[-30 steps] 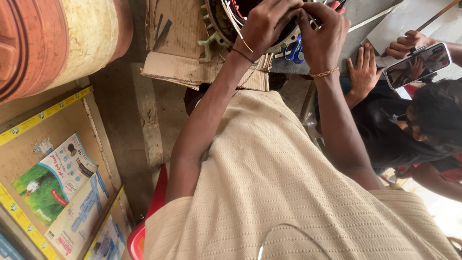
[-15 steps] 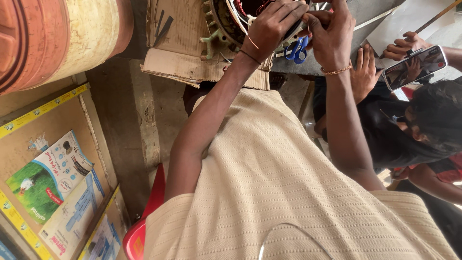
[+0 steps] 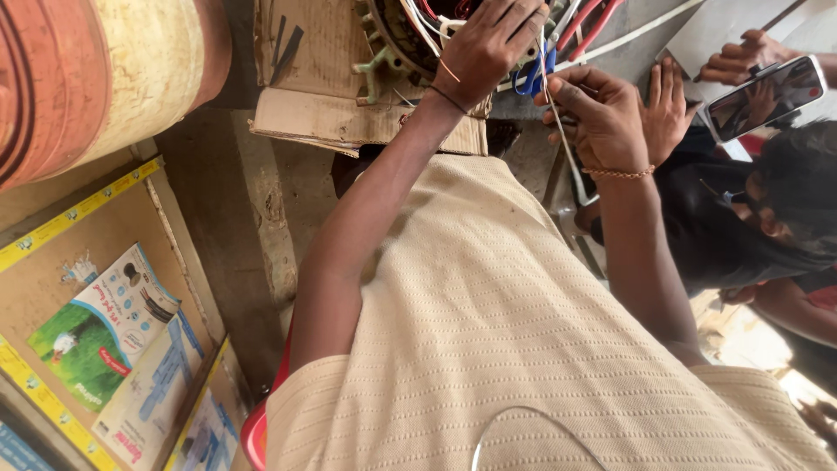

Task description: The person wraps white insulating tape around the ends of copper wires on a motor stator. They use scissors to cut the tape and pliers to adjust the wires, repeating the process for multiple wire ends.

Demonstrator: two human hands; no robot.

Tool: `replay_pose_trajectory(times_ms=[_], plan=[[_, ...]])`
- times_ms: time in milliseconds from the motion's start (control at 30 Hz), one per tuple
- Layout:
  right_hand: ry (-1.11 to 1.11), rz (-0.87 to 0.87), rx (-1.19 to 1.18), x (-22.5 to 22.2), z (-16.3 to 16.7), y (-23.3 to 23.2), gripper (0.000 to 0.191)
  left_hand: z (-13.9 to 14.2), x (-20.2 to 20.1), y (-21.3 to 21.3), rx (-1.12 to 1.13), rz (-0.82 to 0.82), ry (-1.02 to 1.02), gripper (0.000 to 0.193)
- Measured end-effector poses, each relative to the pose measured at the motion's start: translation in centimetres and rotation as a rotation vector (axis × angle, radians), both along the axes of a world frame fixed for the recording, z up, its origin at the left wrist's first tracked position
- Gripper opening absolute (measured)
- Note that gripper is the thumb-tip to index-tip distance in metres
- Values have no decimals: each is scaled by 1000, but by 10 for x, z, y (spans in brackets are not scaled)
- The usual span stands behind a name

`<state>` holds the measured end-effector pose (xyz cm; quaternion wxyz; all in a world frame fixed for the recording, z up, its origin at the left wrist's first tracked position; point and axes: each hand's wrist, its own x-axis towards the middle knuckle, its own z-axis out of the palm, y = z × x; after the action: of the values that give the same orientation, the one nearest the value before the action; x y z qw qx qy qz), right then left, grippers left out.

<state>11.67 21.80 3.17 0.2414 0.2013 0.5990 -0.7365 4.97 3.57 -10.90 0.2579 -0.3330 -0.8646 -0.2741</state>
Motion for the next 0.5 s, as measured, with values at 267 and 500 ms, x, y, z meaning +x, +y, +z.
replay_pose_trajectory(times_ms=[267,500], plan=[[-2,-77,-113,8,-10,-5,14,-4,3,-3,-20,-2,-25,41],[21,-72,42,5,-26,-3,10,5,0,-8,58,-51,-106,36]])
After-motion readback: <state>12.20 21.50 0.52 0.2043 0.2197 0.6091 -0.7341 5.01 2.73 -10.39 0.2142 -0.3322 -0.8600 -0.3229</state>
